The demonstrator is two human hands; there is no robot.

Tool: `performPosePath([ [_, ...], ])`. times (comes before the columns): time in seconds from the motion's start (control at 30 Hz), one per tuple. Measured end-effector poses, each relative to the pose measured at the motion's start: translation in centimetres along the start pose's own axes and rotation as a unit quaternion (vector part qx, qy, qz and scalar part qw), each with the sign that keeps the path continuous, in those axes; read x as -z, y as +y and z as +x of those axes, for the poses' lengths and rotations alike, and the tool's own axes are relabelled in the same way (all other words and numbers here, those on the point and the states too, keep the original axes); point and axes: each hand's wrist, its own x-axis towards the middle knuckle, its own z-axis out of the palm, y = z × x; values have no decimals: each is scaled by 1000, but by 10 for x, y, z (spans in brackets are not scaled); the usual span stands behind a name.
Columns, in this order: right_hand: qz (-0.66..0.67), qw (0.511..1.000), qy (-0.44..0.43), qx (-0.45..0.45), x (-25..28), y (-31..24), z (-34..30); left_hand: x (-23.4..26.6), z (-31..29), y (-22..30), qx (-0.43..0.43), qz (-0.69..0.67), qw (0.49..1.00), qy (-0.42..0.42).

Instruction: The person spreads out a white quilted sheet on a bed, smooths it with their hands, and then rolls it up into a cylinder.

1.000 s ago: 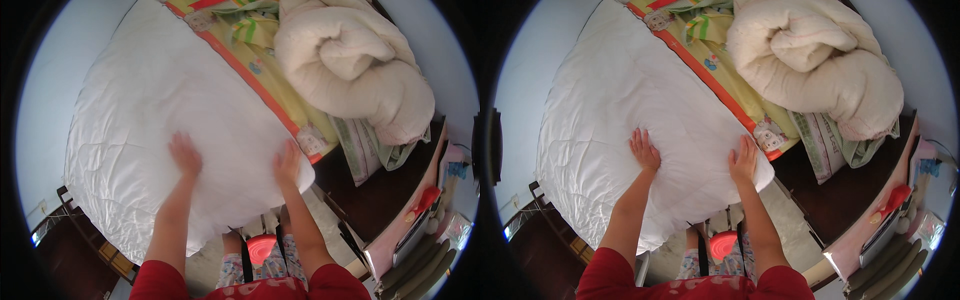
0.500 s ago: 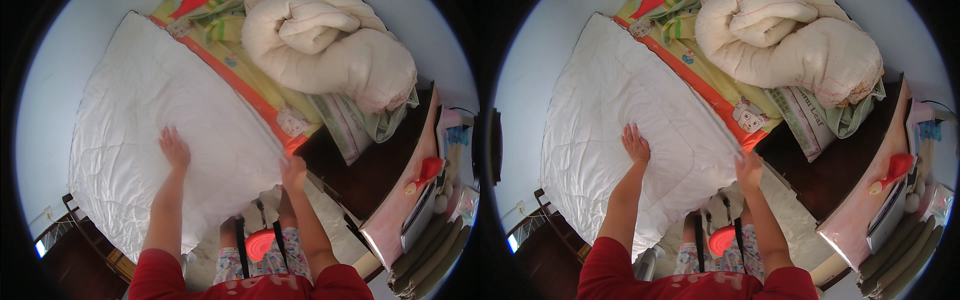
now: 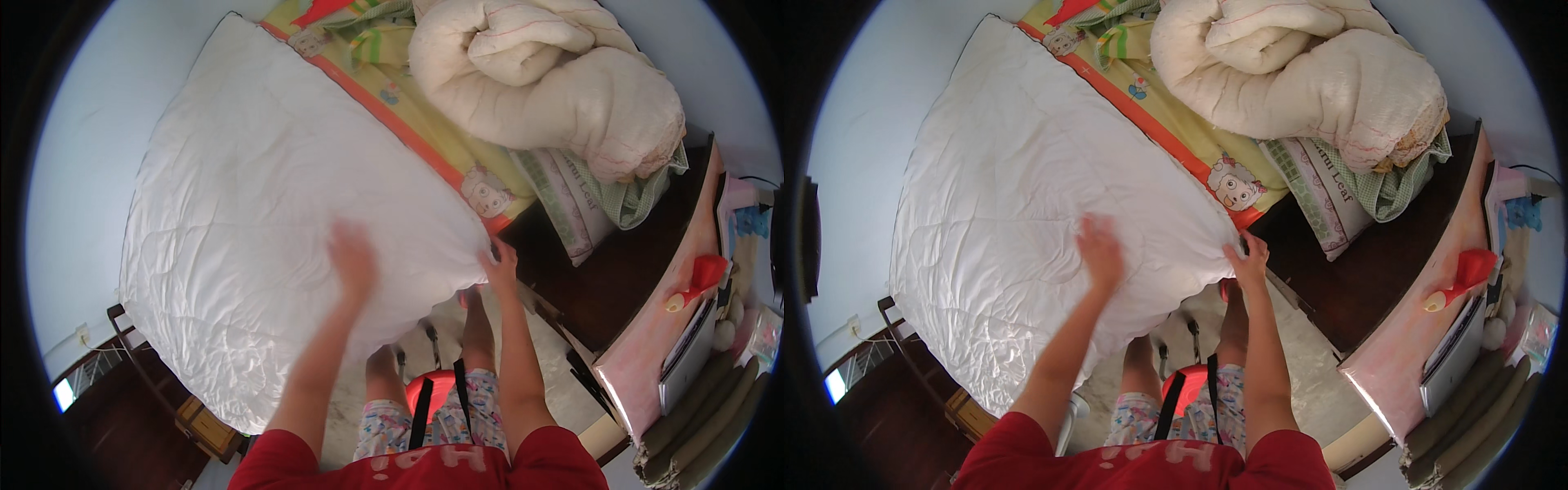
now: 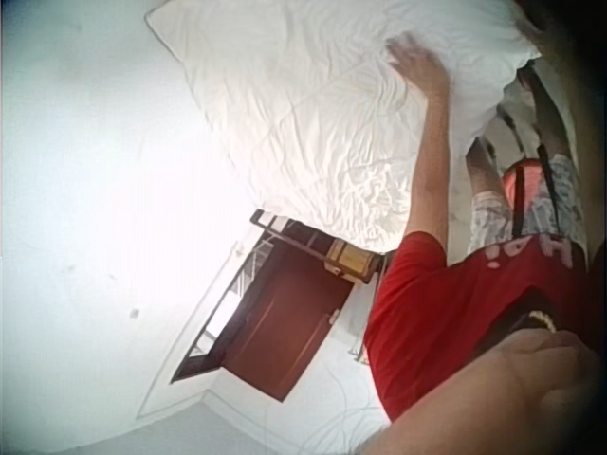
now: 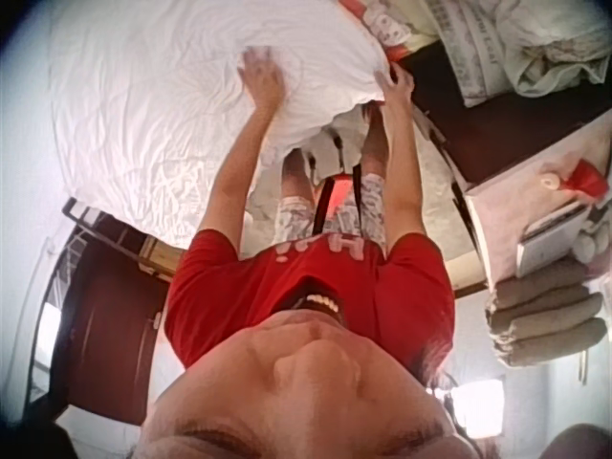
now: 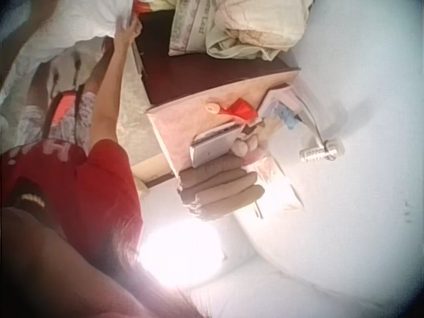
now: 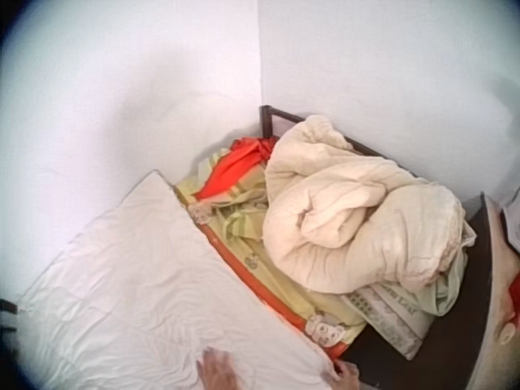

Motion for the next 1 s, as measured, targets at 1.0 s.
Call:
performPosePath([
  [1.0, -21, 980, -161, 117, 1, -91, -12, -32, -9, 82, -70, -406, 891, -190],
])
